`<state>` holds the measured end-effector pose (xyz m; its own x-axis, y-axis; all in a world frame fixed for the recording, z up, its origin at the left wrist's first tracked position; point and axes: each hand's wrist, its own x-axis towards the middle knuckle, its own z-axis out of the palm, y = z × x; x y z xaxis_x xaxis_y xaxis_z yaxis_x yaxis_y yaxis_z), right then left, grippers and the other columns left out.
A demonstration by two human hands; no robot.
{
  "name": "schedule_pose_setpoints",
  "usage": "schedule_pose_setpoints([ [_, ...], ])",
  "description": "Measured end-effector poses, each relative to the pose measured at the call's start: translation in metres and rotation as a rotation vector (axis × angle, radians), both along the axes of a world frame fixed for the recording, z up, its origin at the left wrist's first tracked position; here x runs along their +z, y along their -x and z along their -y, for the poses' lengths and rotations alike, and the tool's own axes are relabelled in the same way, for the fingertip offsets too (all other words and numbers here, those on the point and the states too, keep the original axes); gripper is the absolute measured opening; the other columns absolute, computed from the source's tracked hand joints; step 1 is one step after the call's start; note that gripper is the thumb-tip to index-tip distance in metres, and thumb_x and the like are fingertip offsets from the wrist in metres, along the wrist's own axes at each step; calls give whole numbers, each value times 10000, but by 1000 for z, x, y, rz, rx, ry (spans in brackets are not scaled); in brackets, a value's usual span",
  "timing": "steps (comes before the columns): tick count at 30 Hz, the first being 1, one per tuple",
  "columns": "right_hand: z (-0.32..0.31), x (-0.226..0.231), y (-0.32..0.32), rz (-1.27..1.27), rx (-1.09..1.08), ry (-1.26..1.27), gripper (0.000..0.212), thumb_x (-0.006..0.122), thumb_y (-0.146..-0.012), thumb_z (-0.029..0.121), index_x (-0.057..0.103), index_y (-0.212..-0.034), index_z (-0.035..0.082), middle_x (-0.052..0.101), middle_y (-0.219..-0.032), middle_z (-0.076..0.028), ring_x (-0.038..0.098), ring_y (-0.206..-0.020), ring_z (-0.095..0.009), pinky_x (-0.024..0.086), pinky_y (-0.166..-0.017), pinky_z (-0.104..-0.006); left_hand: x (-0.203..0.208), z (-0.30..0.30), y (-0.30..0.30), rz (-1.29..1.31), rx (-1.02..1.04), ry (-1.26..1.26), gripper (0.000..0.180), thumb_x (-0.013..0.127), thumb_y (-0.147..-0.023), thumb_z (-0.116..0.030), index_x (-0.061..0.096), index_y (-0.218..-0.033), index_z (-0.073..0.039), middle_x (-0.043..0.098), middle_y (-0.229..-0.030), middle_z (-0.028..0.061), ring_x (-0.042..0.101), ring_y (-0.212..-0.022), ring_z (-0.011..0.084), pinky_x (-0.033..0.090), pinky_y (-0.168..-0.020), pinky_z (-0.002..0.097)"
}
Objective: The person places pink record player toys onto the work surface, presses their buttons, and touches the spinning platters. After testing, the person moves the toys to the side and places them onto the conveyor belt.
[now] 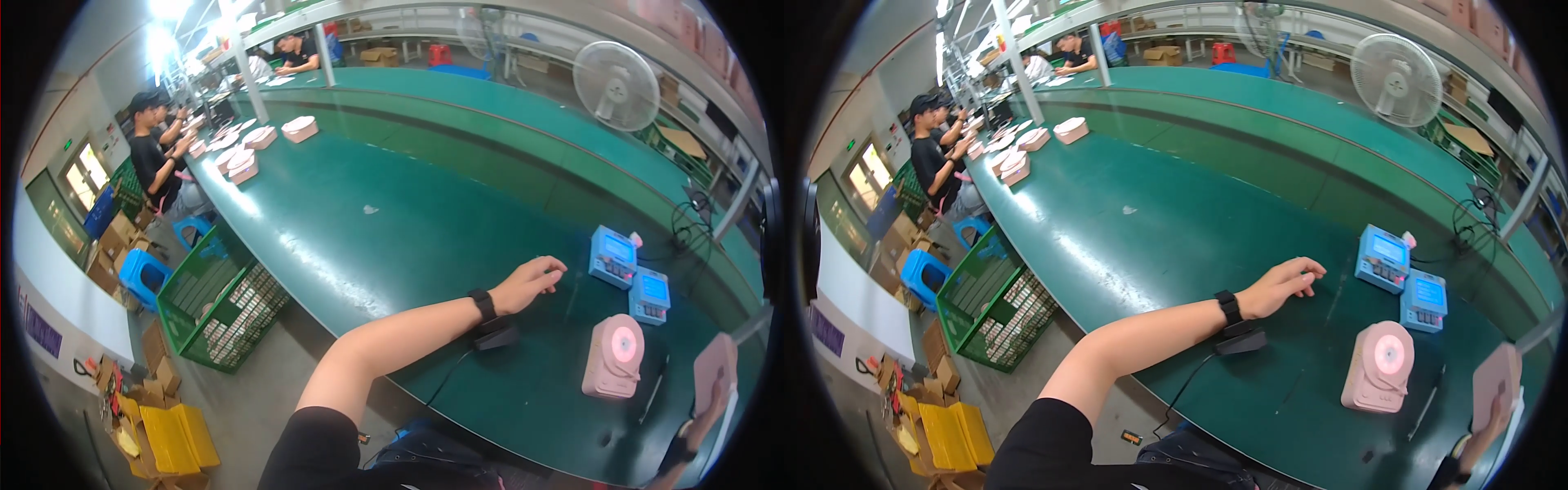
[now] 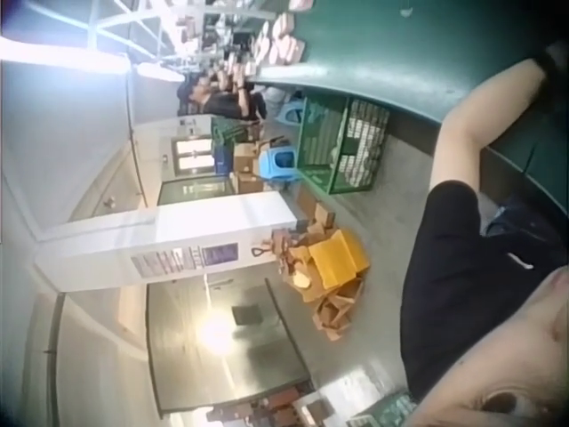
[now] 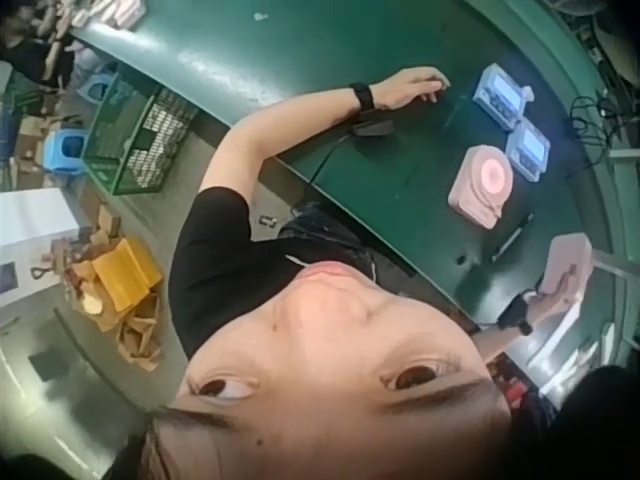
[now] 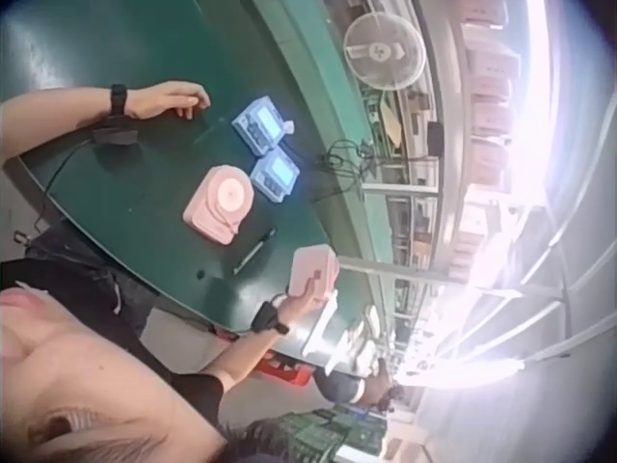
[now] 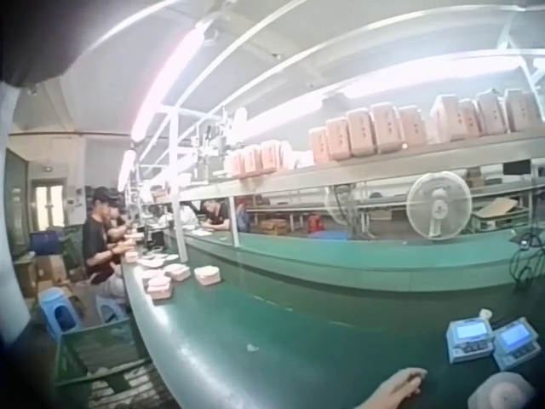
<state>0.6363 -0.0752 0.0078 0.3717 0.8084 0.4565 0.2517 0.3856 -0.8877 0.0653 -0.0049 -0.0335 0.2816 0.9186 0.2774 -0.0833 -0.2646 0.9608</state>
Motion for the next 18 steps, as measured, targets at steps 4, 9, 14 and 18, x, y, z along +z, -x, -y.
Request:
schedule_pose_setpoints([
  [4,-77,-32,-82,161,-99,-36,506,609,-945,292,535,-1325,-33,588,-1261,-104,554,-1132,-184,410,-1004,-312,2,-1,0,-3,-37,8,383,462,-1020,-308,530,-1263,-20,547,-1192,67,568,-946,132,450,-841,283],
  [9,-103,-34,-38,360,-51,-125,446,597,-939,245,570,-1290,-29,606,-1282,-106,543,-1194,-224,413,-1022,-337,6,2,-6,-14,-41,17,399,448,-1021,-317,519,-1293,-33,568,-1233,69,594,-1001,148,451,-876,279],
  [14,-149,-46,-18,184,-181,-117,395,673,-872,213,617,-1205,8,628,-1230,-76,579,-1103,-179,458,-945,-317,0,-2,8,-82,-10,13,462,430,-1015,-369,510,-1297,-12,574,-1258,87,611,-999,163,447,-885,284],
  [18,-153,-24,-11,537,-712,644,773,751,-722,568,586,-1274,53,673,-1109,-144,625,-1072,-296,473,-941,-411,16,1,1,-113,-45,40,501,430,-1003,-404,497,-1302,-7,564,-1265,97,587,-1019,167,424,-893,287],
])
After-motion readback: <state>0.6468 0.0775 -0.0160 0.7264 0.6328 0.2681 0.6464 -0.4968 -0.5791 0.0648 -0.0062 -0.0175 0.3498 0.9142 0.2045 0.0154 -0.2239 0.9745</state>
